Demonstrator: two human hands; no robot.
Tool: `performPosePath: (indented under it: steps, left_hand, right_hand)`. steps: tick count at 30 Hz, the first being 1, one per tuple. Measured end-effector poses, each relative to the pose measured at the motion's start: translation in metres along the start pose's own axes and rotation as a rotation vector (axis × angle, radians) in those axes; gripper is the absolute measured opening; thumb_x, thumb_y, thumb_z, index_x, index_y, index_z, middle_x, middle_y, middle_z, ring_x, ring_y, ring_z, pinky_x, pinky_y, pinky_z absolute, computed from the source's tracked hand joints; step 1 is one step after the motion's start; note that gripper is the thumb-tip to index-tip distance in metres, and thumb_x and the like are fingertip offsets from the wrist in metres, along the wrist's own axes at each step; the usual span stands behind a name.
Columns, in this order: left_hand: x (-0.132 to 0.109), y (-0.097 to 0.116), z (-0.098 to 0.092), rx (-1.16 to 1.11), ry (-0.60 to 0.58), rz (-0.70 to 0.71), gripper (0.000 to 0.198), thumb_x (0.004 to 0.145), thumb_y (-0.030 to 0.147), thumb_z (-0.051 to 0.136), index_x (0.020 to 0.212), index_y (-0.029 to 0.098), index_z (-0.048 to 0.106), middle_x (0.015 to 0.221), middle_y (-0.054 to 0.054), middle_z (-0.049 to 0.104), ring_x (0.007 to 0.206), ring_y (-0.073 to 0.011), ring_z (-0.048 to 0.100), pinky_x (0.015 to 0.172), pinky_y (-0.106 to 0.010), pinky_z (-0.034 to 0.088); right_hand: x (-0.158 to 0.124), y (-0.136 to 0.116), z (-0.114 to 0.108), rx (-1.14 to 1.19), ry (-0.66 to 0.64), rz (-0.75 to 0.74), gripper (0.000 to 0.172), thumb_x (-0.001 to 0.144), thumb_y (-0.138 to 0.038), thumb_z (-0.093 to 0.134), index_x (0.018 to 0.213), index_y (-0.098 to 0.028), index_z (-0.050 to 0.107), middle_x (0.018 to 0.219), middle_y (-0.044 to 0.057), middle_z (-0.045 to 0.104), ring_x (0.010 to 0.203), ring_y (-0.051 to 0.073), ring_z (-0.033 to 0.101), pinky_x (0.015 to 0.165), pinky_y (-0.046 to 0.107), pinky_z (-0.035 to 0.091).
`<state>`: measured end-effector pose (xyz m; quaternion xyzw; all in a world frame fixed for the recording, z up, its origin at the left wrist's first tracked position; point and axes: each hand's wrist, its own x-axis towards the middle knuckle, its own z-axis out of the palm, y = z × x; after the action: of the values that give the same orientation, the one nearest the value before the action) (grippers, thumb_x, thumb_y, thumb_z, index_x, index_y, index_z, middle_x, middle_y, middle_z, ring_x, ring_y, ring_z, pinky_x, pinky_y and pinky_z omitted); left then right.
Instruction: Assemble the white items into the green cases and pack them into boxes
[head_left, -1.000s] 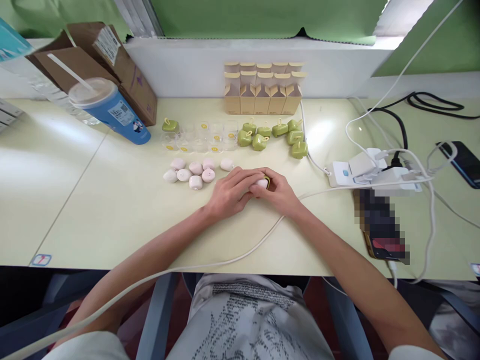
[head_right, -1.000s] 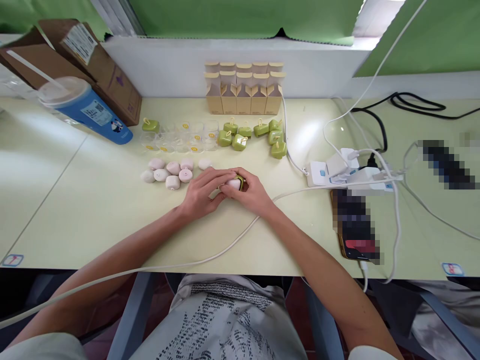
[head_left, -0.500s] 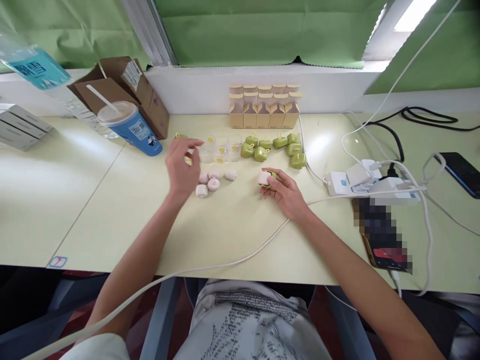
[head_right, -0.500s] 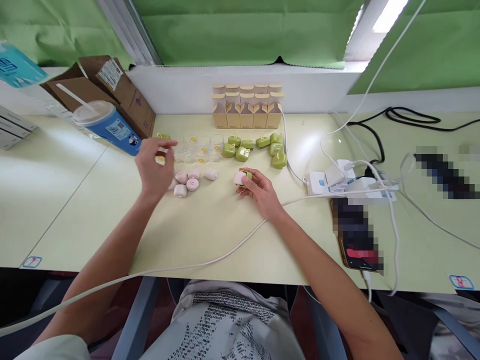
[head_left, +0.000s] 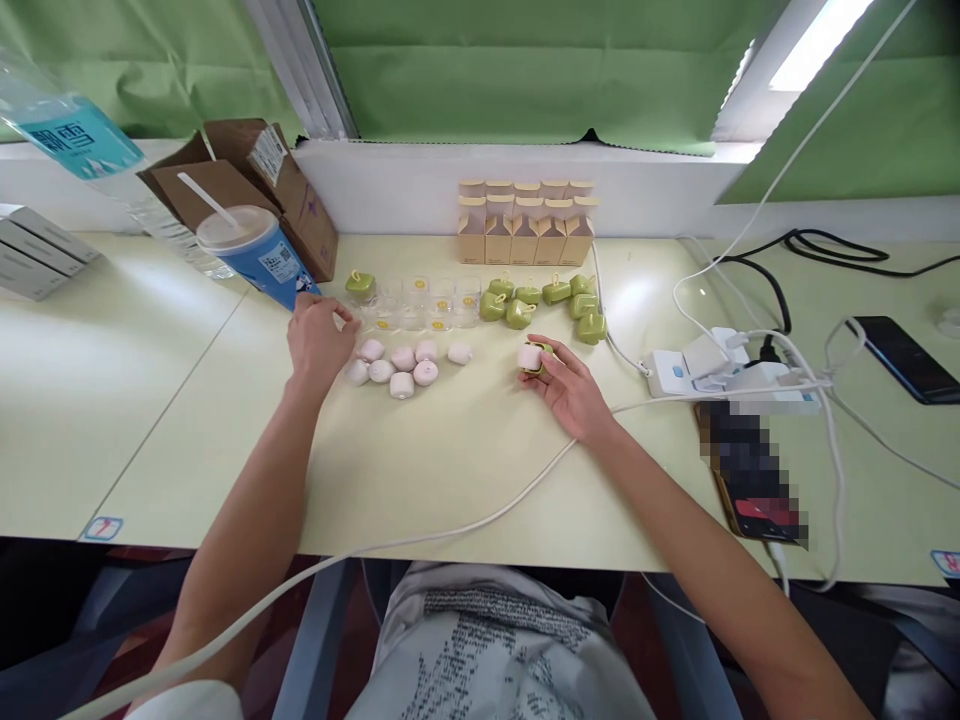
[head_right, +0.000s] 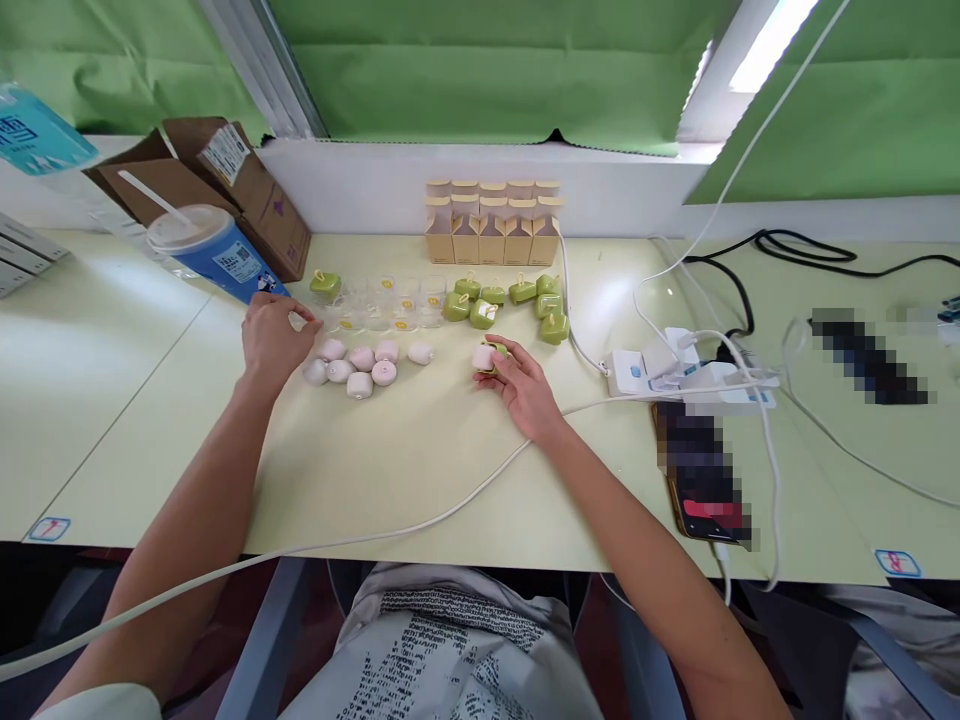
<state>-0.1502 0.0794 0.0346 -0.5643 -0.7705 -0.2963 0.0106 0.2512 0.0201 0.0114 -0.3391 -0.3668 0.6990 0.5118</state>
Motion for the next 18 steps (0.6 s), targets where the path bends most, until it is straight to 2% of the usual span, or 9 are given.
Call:
performPosePath:
  steps: [2,4,6,8,10,13,15,18]
  left_hand:
    - [0.002,0.003,-0.002,-0.086,0.148,0.052,0.016,0.089,0.024,0.084,0.091,0.019,0.068,0.14,-0.016,0.061,0.133,-0.0389,0.068,0.124,-0.063,0.054]
    - [0.0,0.011,-0.004,-0.183,0.282,0.186,0.023,0.091,0.033,0.087,0.098,0.021,0.069,0.14,-0.015,0.061,0.135,-0.037,0.066,0.121,-0.06,0.056]
    - [-0.01,0.026,-0.004,-0.26,0.35,0.342,0.032,0.092,0.039,0.087,0.113,0.022,0.07,0.135,-0.014,0.066,0.135,-0.0366,0.066,0.12,-0.058,0.056]
    - [-0.03,0.047,0.001,-0.323,0.357,0.47,0.043,0.093,0.041,0.085,0.128,0.022,0.068,0.128,-0.014,0.073,0.128,-0.036,0.069,0.117,-0.056,0.056]
    - [-0.059,0.071,0.009,-0.378,0.298,0.579,0.049,0.095,0.04,0.084,0.136,0.021,0.067,0.126,-0.013,0.076,0.12,-0.0335,0.073,0.113,-0.052,0.058]
    - [-0.106,0.104,0.022,-0.486,0.073,0.788,0.053,0.099,0.032,0.082,0.147,0.022,0.065,0.131,-0.013,0.079,0.118,-0.0304,0.074,0.106,-0.047,0.061]
    - [-0.13,0.117,0.028,-0.557,-0.085,0.829,0.058,0.1,0.029,0.08,0.155,0.023,0.062,0.131,-0.012,0.08,0.115,-0.0289,0.073,0.102,-0.046,0.063]
    - [-0.145,0.122,0.034,-0.64,-0.219,0.788,0.059,0.101,0.03,0.081,0.157,0.025,0.064,0.13,-0.012,0.08,0.111,-0.0269,0.074,0.104,-0.048,0.064]
  right_hand:
    - [0.001,0.001,-0.002,0.037,-0.004,0.012,0.056,0.082,-0.051,0.101,0.129,-0.029,0.081,0.104,0.0,0.083,0.091,0.017,0.081,0.091,0.032,0.068]
    - [0.003,0.002,-0.005,0.07,-0.005,0.02,0.055,0.083,-0.048,0.098,0.131,-0.028,0.08,0.106,0.001,0.084,0.094,0.018,0.082,0.094,0.034,0.068]
    - [0.004,0.002,-0.007,0.092,-0.011,0.022,0.053,0.084,-0.046,0.096,0.132,-0.028,0.08,0.107,0.001,0.084,0.094,0.019,0.082,0.095,0.035,0.069]
    - [0.005,0.002,-0.007,0.097,-0.025,0.022,0.053,0.085,-0.045,0.096,0.132,-0.028,0.08,0.106,0.001,0.084,0.093,0.019,0.082,0.095,0.035,0.069]
    - [0.004,0.002,-0.005,0.084,-0.039,0.016,0.053,0.085,-0.046,0.096,0.132,-0.028,0.08,0.105,0.001,0.084,0.092,0.019,0.082,0.093,0.036,0.069]
    - [0.0,0.001,-0.001,0.028,-0.044,-0.038,0.054,0.088,-0.055,0.094,0.133,-0.029,0.08,0.106,0.003,0.083,0.087,0.021,0.08,0.088,0.04,0.07]
    - [-0.002,0.002,0.002,-0.044,-0.026,-0.117,0.055,0.089,-0.061,0.092,0.133,-0.03,0.08,0.105,0.003,0.081,0.084,0.021,0.076,0.083,0.042,0.07]
    - [-0.004,0.004,0.004,-0.182,0.018,-0.257,0.056,0.091,-0.063,0.091,0.135,-0.031,0.08,0.096,0.0,0.074,0.081,0.019,0.069,0.078,0.039,0.068]
